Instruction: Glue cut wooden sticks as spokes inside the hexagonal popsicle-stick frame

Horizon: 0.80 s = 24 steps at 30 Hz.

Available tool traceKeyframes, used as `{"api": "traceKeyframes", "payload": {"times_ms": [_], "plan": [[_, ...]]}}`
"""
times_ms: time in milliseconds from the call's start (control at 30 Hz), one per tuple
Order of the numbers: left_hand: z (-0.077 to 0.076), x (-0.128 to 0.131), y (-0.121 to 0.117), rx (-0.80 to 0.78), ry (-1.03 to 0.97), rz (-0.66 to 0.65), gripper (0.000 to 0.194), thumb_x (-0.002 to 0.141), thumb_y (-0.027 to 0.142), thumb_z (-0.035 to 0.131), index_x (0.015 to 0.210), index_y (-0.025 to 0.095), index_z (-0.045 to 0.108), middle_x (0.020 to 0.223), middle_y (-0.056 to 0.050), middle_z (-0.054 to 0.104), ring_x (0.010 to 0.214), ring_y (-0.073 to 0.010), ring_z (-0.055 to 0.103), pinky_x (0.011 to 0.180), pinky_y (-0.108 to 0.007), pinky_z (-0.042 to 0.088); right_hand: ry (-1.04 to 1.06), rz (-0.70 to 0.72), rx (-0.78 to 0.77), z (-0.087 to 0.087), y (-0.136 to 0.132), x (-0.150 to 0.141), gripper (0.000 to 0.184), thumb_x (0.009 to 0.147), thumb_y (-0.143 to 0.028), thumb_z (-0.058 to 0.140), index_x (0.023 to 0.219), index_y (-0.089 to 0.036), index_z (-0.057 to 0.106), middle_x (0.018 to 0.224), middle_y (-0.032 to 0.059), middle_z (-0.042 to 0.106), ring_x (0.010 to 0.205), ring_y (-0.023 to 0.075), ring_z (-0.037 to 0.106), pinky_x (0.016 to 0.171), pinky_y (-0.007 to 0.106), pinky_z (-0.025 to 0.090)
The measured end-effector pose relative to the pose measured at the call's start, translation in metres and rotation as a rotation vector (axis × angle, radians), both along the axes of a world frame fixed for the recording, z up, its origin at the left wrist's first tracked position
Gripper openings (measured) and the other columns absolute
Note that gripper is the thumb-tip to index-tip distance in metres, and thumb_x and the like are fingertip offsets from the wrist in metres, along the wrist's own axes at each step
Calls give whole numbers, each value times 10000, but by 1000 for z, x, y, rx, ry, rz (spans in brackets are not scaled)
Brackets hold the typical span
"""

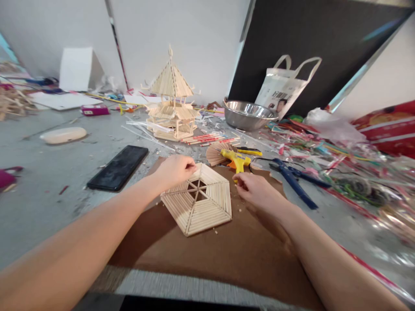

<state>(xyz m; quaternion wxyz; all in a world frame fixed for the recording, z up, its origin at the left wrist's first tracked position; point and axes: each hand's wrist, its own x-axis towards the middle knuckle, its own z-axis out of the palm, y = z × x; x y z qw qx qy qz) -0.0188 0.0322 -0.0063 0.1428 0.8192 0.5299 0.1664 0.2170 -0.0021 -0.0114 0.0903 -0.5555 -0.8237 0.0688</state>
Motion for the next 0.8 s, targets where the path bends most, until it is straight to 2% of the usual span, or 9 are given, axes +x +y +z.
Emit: {"api": "traceKeyframes", "payload": {"times_ms": [67, 200, 300, 600, 800], "plan": [[2, 6, -5, -29, -69, -34, 254, 719, 331, 425, 758, 163, 612, 700, -26, 623, 615, -115, 516, 565, -224, 347, 244, -6, -62, 2, -1, -2, 192, 715, -204, 462, 869, -149, 562, 791, 59, 604, 714, 152, 544, 627, 256, 390], [6, 17, -17, -131, -207, -149, 236, 719, 316, 444, 756, 151, 608, 693, -12, 622, 605, -98, 517, 553, -204, 350, 820, -65, -391, 3, -5, -12, 164, 661, -281, 546, 756, -148, 549, 616, 9, 588, 555, 112, 542, 557, 252, 436], [10, 22, -25, -198, -221, -204, 232, 717, 316, 454, 737, 145, 608, 670, -5, 609, 597, -93, 505, 550, -201, 349, 1057, -99, -502, 2, -7, -19, 180, 608, -268, 608, 719, -145, 536, 543, -13, 583, 510, 100, 547, 548, 251, 452], [8, 30, -32, -316, -295, -274, 231, 700, 334, 486, 759, 147, 606, 666, 4, 591, 612, -96, 493, 546, -196, 357, 1170, -108, -531, -5, -12, -33, 169, 574, -254, 658, 664, -138, 575, 477, -49, 523, 403, 57, 470, 424, 202, 396], [6, 26, -26, -395, -189, -281, 219, 668, 334, 508, 704, 143, 610, 625, 5, 584, 585, -96, 480, 536, -202, 346, 1105, -100, -531, -9, -13, -35, 171, 613, -281, 629, 695, -143, 568, 474, -53, 490, 390, 40, 435, 388, 176, 324]]}}
